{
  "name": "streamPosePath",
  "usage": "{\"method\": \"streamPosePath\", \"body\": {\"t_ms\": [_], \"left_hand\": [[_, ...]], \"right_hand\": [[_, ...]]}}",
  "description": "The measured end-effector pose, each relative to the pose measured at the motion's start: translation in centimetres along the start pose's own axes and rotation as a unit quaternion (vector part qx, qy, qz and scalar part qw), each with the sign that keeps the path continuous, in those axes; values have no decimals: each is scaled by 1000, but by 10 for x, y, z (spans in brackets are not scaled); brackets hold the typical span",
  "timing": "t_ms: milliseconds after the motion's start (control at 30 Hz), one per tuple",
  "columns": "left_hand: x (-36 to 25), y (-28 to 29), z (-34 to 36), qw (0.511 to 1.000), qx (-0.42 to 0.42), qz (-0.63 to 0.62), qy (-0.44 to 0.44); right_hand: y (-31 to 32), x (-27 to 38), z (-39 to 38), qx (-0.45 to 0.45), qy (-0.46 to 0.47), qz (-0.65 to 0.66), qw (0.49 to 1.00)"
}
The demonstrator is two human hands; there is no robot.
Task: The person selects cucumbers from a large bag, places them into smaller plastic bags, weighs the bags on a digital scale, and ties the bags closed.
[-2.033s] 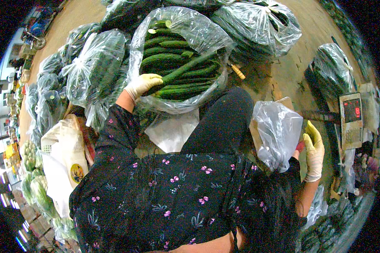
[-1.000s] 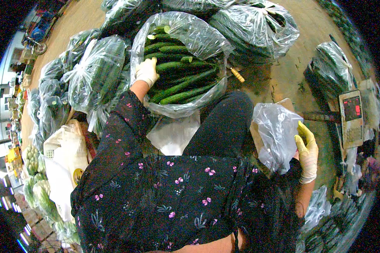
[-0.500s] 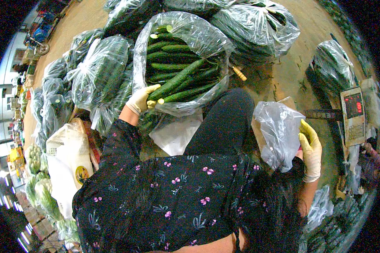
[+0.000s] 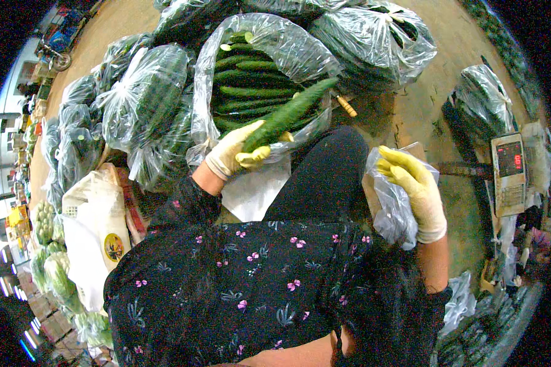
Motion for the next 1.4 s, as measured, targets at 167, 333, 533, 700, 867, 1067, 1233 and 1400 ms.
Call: {"method": "streamPosePath", "body": {"t_ms": [167, 333, 533, 700, 867, 1067, 1233, 1400], "left_hand": [[16, -91, 12, 948, -23, 317, 9], [11, -75, 32, 926, -28, 377, 6], [-126, 70, 32, 305, -472, 807, -181], [-159, 108, 35, 163, -484, 844, -166], [-158, 99, 35, 164, -467, 868, -39], [-133, 94, -13, 347, -366, 831, -236], [-130, 64, -22, 819, -261, 358, -365], [-120, 28, -10, 924, -103, 126, -347]], "right_hand": [[-53, 10, 27, 89, 12, 255, 963], [-47, 14, 36, 62, 93, 399, 910], [29, 1, 6, -71, 147, 450, 878], [52, -13, -14, -104, 154, 496, 848], [61, -24, -21, -113, 147, 495, 849], [66, -18, -27, -95, 150, 441, 880], [48, 14, -26, -66, 169, 422, 888], [22, 39, -8, -46, 123, 359, 924]]}}
Point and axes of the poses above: each hand's wrist, its own z-axis towards the middle knuckle, its own y-axis out of the back of the hand, x = y × z, the point moved 3 cm from there along z, towards the middle knuckle, and after that the axes turned 2 degrees about -z, right-handed, at the moved point
